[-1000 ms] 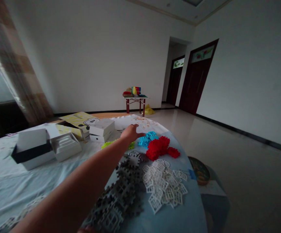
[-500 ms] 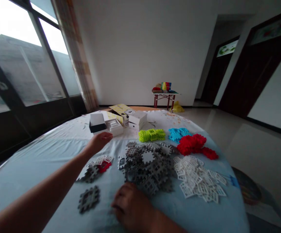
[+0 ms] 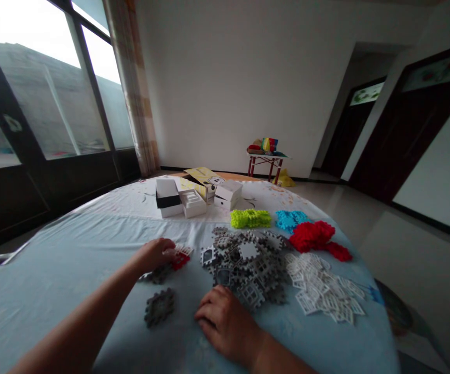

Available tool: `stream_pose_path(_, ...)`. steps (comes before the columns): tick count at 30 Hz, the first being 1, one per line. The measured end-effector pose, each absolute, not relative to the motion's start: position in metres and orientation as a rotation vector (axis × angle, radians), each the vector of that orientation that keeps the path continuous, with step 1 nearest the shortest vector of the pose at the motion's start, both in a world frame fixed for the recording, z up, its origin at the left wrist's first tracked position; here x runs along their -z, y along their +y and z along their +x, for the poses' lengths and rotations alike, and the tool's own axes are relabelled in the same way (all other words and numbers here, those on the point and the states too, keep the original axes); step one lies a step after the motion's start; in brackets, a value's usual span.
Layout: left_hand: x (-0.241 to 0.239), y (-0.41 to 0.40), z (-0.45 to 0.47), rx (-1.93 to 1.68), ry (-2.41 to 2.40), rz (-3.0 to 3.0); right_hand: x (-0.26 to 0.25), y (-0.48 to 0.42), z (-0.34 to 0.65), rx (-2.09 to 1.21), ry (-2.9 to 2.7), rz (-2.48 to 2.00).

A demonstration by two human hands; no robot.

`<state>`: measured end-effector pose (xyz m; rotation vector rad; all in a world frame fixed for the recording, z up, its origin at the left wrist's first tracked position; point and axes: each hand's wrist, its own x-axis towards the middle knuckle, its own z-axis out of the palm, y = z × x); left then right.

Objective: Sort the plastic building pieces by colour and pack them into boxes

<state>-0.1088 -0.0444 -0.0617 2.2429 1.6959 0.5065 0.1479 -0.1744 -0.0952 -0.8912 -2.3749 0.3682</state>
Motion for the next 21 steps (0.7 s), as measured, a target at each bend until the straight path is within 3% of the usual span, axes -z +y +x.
stream_pose_path(8,0.062,-0.048,-0.120,-0.679,1.728,2.199,0.095,-0.175,0.146,-0.300,-2.392,-0.902)
stream_pose_path(14,0.041,-0.059,-0.106,-1.157,1.685,1.736,0.094,-0.176,0.146,-0.237,-2.447,-0.913)
stream_pose_path(21,0.033,-0.069,-0.091,-1.135,1.610,1.684,0.080,-0.176,0.145,-0.117,-2.584,-0.897)
